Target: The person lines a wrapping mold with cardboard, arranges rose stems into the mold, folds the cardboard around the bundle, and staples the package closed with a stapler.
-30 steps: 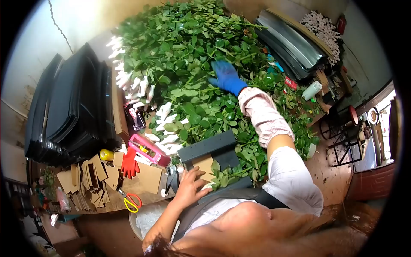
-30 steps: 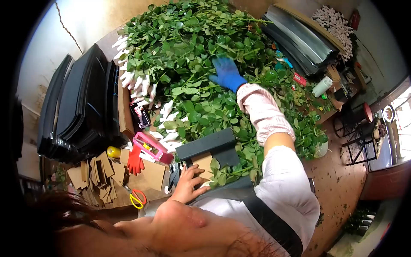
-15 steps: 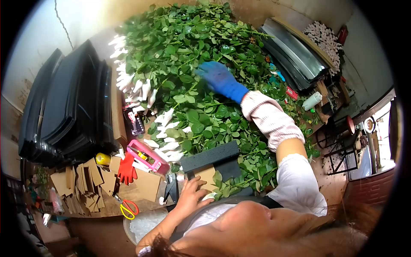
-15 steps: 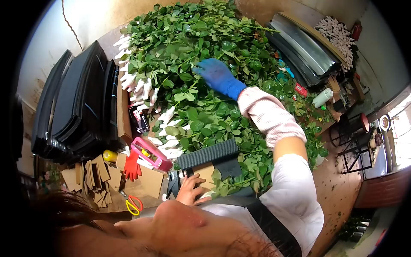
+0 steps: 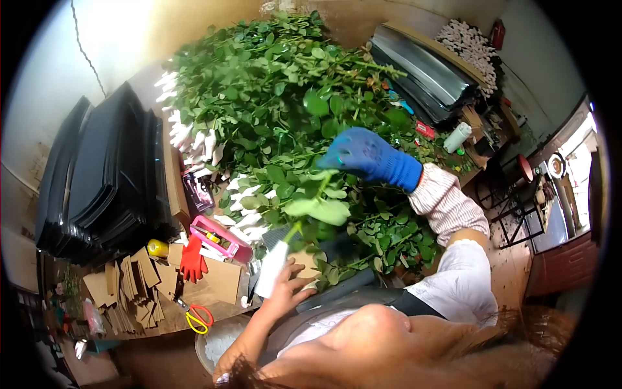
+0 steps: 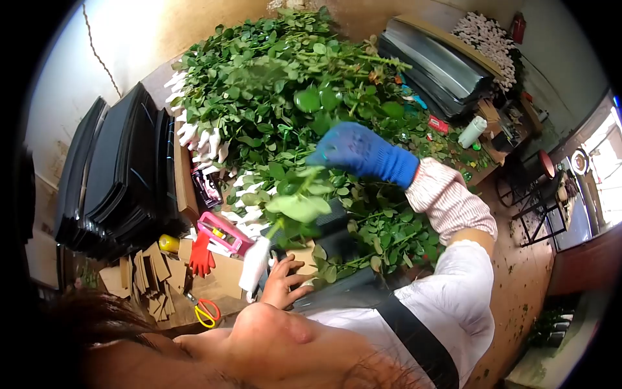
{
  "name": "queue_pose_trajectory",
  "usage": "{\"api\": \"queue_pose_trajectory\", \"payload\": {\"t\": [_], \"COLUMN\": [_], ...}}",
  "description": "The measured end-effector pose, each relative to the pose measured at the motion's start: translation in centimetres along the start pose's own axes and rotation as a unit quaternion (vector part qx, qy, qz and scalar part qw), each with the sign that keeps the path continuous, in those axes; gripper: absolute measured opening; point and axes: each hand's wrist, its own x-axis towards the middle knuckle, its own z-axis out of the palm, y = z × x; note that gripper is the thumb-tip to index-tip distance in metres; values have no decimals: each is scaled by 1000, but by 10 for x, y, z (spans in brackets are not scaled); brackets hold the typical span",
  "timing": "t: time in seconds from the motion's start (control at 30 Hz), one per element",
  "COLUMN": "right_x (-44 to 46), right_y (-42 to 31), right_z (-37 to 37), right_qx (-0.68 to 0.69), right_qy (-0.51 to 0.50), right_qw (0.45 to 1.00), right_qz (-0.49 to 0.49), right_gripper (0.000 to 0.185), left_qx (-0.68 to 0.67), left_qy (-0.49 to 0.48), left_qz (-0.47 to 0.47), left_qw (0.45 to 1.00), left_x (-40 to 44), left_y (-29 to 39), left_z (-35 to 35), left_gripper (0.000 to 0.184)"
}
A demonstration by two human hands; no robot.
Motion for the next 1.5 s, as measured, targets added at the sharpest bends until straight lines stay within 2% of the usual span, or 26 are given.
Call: {"api": "queue_pose_trajectory", "payload": {"t": [0.07,0.13,0.23,0.27,0.37,0.5,0.57,0.6,0.63,0.7,0.73,0.77,0.8,0.87,0.9,0.93,0.97,1.0,1.03,1.1,1.13,1.2,1.33,1.43,1.47,1.5], "right_x": [-20,-37,-48,-33,34,45,1,-24,-43,-96,-120,-142,-144,-146,-138,-104,-89,-42,-27,41,73,129,186,180,172,151], "right_y": [8,56,139,138,88,-22,-58,-68,-80,-101,-112,-121,-133,-132,-118,-100,-77,-61,-30,36,71,137,211,213,186,173], "right_z": [3,23,78,81,80,25,7,5,0,15,26,41,45,52,41,22,20,5,18,50,68,105,165,153,119,110], "right_qx": [11,-38,-111,-112,-111,-67,-5,23,68,130,137,137,151,133,141,138,111,45,72,-16,-61,-165,-398,-273,-183,-143], "right_qy": [41,85,31,58,103,-6,-17,-28,-104,-156,-225,-249,-229,-391,-414,-474,-410,-358,-144,50,30,63,73,48,7,42], "right_qw": [999,995,974,972,974,988,993,993,983,967,943,930,927,866,863,831,866,891,964,991,985,969,876,918,932,939], "right_qz": [17,38,197,199,168,138,120,115,133,156,202,234,257,281,251,257,265,275,210,125,158,172,261,283,313,310], "right_gripper": [40,38,37,40,45,48,46,41,37,32,31,28,25,28,32,35,40,35,29,29,33,40,29,27,33,38], "left_qx": [-39,83,83,89,79,56,-45,-98,-153,-30,-182,-184,-79,18,-5,2,10,19,23,10,-9,81,71,13,3,-7], "left_qy": [-13,3,-3,0,-5,3,5,30,57,90,110,93,50,18,8,-1,-8,-14,-4,17,30,44,59,50,48,44], "left_qz": [-39,44,43,43,29,18,-59,-85,-109,-35,-95,-85,-70,15,-11,-13,-14,-15,-3,9,10,18,3,1,6,13], "left_qw": [998,996,996,995,996,998,997,991,981,995,973,975,993,1000,1000,1000,1000,1000,1000,1000,999,996,996,999,999,999], "left_x": [0,3,2,3,3,-1,-3,-4,-5,-5,-5,-4,-3,-5,-3,-2,0,3,5,10,11,14,17,17,16,15], "left_y": [0,5,5,5,8,4,-6,-4,-1,-8,-5,-8,-11,-21,-13,-7,-2,3,6,6,4,4,6,9,7,3], "left_z": [0,-6,-5,-6,-7,-5,0,1,1,1,5,4,-1,2,-3,-7,-10,-12,-12,-11,-9,-4,1,0,1,4], "left_gripper": [31,32,30,30,33,34,55,74,94,104,102,99,87,73,57,55,53,52,46,39,37,26,18,15,15,15]}}
